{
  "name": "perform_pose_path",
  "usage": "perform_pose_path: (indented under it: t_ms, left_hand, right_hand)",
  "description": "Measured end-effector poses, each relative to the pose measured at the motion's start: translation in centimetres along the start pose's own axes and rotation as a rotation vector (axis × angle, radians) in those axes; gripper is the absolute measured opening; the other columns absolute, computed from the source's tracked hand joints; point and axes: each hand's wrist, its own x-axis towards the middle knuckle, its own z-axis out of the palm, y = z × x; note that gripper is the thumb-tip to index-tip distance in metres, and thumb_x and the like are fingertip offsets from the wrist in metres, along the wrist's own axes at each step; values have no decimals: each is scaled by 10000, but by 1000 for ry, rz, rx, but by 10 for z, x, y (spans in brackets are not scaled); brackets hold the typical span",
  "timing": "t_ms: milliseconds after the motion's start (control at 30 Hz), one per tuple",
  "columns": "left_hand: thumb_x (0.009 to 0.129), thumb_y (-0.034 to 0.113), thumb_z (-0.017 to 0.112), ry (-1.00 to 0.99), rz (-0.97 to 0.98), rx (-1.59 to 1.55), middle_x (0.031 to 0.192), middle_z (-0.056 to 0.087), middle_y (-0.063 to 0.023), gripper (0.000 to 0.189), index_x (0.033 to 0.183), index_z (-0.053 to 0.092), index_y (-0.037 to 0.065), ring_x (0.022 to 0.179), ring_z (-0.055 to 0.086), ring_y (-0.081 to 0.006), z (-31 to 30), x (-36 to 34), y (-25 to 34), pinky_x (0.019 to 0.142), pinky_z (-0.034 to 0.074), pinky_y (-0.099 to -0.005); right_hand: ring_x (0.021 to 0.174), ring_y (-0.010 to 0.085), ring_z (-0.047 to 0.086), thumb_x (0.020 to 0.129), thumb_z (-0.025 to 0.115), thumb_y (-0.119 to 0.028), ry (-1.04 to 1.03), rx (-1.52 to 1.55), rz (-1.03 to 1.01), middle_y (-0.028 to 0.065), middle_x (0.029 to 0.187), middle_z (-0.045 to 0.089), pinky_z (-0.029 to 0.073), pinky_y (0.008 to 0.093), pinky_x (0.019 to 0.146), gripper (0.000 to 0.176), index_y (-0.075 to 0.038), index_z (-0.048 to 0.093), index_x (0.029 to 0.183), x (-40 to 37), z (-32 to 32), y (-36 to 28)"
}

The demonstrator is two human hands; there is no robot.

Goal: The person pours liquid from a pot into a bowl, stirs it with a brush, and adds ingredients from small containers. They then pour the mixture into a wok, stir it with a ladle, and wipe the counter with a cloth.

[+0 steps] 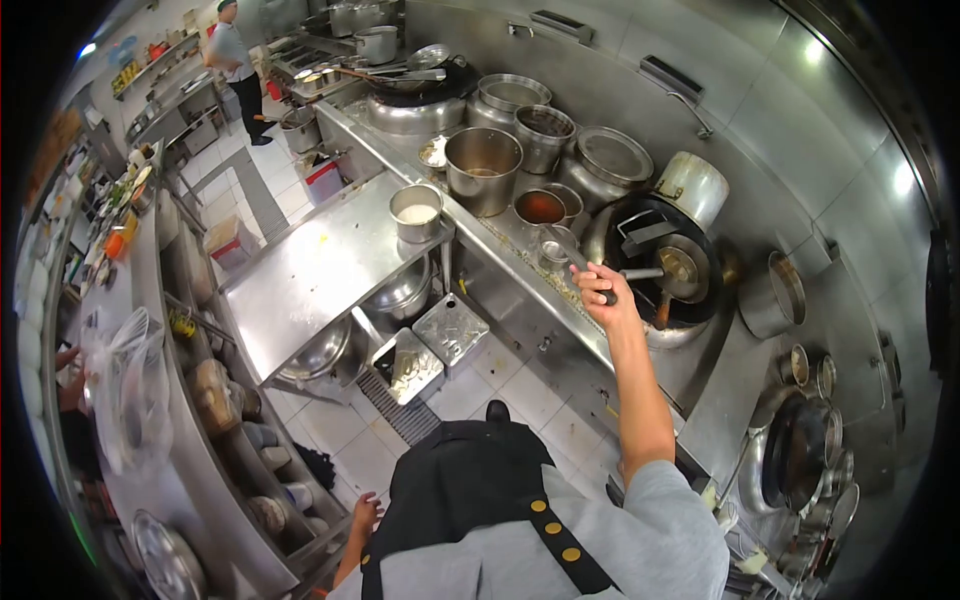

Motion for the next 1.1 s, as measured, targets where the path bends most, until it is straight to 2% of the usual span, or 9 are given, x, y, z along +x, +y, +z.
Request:
perform_pose_path:
  t_ms: [267,333,433,533,600,833,900,1100]
  left_hand:
    - [838,77,464,24,31,91,1032,626,-109,440,1270,484,157,714,610,-210,-27,-36,-36,556,481,-390]
    - [842,79,442,44,78,291,1037,632,-108,436,1269,488,155,711,609,-210,-32,-54,-38,551,478,-384]
    - [848,84,438,74,27,111,1027,636,-103,429,1267,502,154,707,608,-210,-43,-59,-65,546,477,-383]
    - [845,77,478,98,11,93,1015,637,-93,431,1268,517,151,710,608,-198,-47,-70,-80,543,477,-373]
    - [840,76,529,120,-48,-4,1003,637,-87,436,1271,523,142,720,610,-186,-47,-74,-92,559,484,-359]
    - [837,89,570,194,-47,39,983,633,-75,429,1262,531,131,767,617,-177,-39,-134,-109,600,495,-338]
    - [837,94,574,260,-124,-82,977,630,-68,419,1252,539,130,776,612,-173,-36,-148,-113,603,491,-329]
    - [847,82,558,296,-132,-89,927,611,-47,409,1253,536,125,787,603,-155,-29,-185,-127,606,485,-310]
  right_hand:
    - [407,16,393,958,460,-129,-40,-63,142,6,699,421,296,211,304,239,76,473,1081,-43,-14,111]
    - [399,19,385,962,456,-136,10,-34,186,7,702,417,302,218,295,254,76,485,1100,-46,-27,133]
    - [425,22,406,986,396,-152,-55,-31,257,25,749,415,324,218,306,356,108,450,1223,-47,-58,163]
    - [424,7,393,973,432,-137,-52,-86,315,2,724,417,320,206,300,300,71,484,1183,-46,-84,191]
    - [435,3,396,983,424,-141,-54,-79,370,0,738,422,316,201,316,306,51,483,1214,-41,-113,205]
    - [423,7,377,973,456,-142,-15,-152,529,-15,710,413,310,200,317,307,-40,487,1261,-6,-207,241]
    - [422,8,378,972,460,-142,-15,-183,550,-15,708,418,310,199,317,287,-53,497,1242,6,-232,249]
    - [420,9,380,966,483,-144,24,-226,611,-18,699,431,317,199,319,215,-92,525,1171,45,-294,268]
